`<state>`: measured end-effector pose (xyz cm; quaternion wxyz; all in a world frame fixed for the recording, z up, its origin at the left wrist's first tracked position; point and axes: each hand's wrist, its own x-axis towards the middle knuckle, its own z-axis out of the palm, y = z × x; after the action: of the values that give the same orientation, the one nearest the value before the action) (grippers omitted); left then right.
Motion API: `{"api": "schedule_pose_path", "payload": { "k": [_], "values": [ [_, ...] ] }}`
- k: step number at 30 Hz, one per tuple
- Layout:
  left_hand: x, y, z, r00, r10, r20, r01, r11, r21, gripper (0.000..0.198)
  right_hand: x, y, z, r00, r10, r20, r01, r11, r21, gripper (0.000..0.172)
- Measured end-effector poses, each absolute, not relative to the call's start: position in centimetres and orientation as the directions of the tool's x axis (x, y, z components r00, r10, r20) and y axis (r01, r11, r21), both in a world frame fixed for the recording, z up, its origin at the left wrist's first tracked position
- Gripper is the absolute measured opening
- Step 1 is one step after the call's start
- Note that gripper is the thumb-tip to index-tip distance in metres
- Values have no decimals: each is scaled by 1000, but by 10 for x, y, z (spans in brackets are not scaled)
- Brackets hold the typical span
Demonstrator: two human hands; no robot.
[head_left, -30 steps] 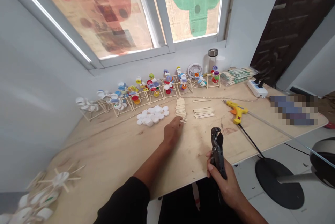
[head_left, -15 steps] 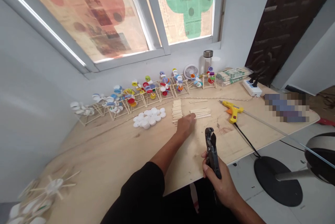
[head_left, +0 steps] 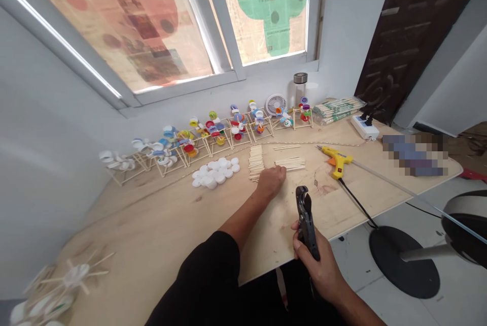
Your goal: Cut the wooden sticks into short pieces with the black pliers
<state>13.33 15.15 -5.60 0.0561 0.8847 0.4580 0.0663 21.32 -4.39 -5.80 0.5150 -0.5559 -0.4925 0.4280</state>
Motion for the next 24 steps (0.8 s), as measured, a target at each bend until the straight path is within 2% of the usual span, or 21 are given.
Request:
{"api": "schedule_pose_path", "payload": {
  "k": [6,11,14,15,17,19,24],
  "values": [
    [121,126,-46,459,879,127,791,-470,391,17,213,-45,-56,173,985,4,60,-6,-998,21],
    [96,83,-46,461,883,83,665,-407,626,22,214,-42,-49,274,959,-68,-151,-27,-988,29],
    [85,60,-46,510,860,-24,416,-222,882,22,213,-36,-47,350,928,-131,-273,-33,-962,33],
    [83,54,-46,531,845,-58,330,-143,933,22,212,-34,-46,372,916,-151,-304,-33,-952,34],
    [81,45,-45,562,821,-103,226,-33,973,22,210,-29,-45,406,894,-190,-360,-35,-932,35],
    [81,39,-45,579,807,-118,199,0,980,22,208,-25,-44,412,881,-234,-410,-50,-911,36],
    [80,32,-50,603,791,-103,241,-58,969,24,203,-16,-45,456,848,-269,-414,-66,-908,44]
  ]
}}
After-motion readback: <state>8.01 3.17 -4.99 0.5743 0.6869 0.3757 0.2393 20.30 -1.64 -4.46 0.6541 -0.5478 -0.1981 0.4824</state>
